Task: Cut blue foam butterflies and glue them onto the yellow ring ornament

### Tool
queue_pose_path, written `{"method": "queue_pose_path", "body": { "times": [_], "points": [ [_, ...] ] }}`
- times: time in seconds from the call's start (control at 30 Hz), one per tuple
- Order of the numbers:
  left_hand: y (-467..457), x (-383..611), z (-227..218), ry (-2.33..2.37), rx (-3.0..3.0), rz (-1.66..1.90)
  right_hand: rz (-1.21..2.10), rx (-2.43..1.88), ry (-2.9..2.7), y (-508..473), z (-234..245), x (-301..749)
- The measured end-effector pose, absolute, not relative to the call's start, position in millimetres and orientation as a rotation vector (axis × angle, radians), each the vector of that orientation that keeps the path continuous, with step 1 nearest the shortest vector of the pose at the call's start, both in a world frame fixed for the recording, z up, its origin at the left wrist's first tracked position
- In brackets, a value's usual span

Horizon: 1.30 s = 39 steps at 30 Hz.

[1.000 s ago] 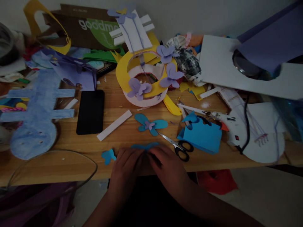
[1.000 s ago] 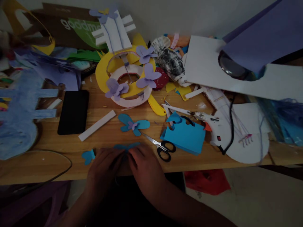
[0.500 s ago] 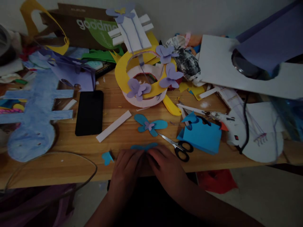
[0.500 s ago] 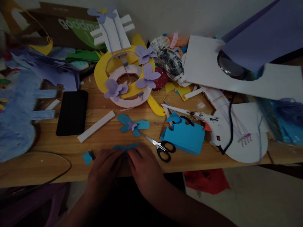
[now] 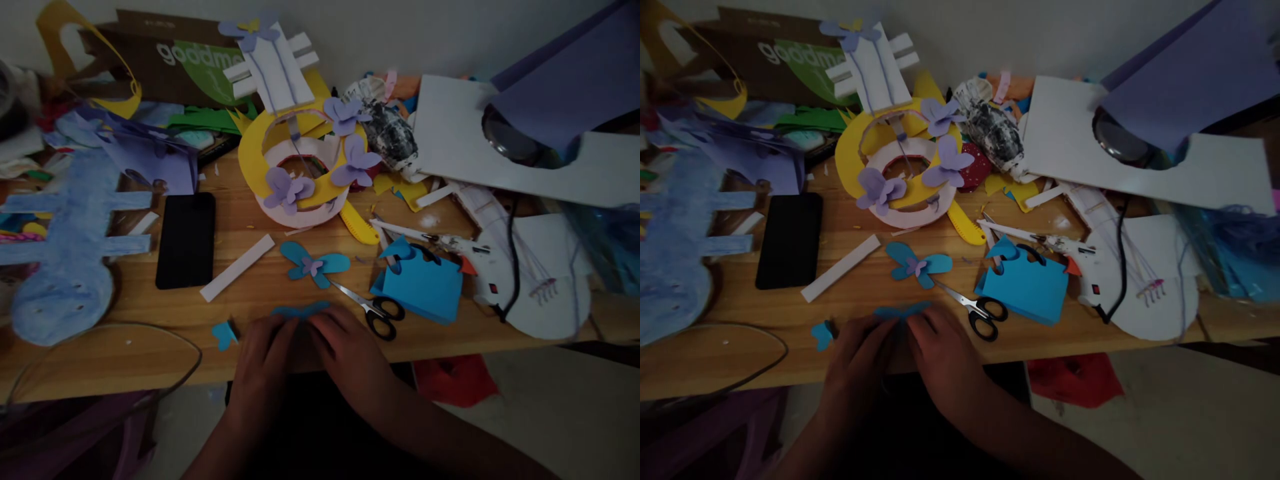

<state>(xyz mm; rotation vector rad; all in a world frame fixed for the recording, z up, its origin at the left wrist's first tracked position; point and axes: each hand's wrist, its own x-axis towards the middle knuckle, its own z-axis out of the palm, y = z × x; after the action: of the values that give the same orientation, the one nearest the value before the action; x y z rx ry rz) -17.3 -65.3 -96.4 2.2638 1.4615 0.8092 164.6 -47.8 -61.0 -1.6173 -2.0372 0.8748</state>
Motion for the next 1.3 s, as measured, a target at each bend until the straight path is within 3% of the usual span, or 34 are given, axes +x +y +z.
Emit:
{"method": "queue_pose_path", "body": {
  "times": [0.47,0.67,0.8,1.0,1.3],
  "points": [
    [-85.0,-35.3,-69.2,1.448,2.403,0.609,0.481,-1.447,-2.336,-51.6,-57.2,168.2],
    [-76.9,-19.9,-70.6,1.767,2.199,0.72,0.556,-1.487,-2.201,-57.8,-46.7,181.9],
    [-58.1,-8.1,-64.8,1.882,2.097,0.571,0.62,-1.69,-2.023,-64.9,-44.0,195.8],
    [-38.3,-10.8,-67.2,1.768,2.047,0.423,0.779,-1.642,-1.933,-57.4,-56.5,193.8],
    [-39.7,-12.2,-53.5,1.621,2.053,0.619,1.064,-1.522,-1.68,-33.2,-48.8,198.9]
  ]
}}
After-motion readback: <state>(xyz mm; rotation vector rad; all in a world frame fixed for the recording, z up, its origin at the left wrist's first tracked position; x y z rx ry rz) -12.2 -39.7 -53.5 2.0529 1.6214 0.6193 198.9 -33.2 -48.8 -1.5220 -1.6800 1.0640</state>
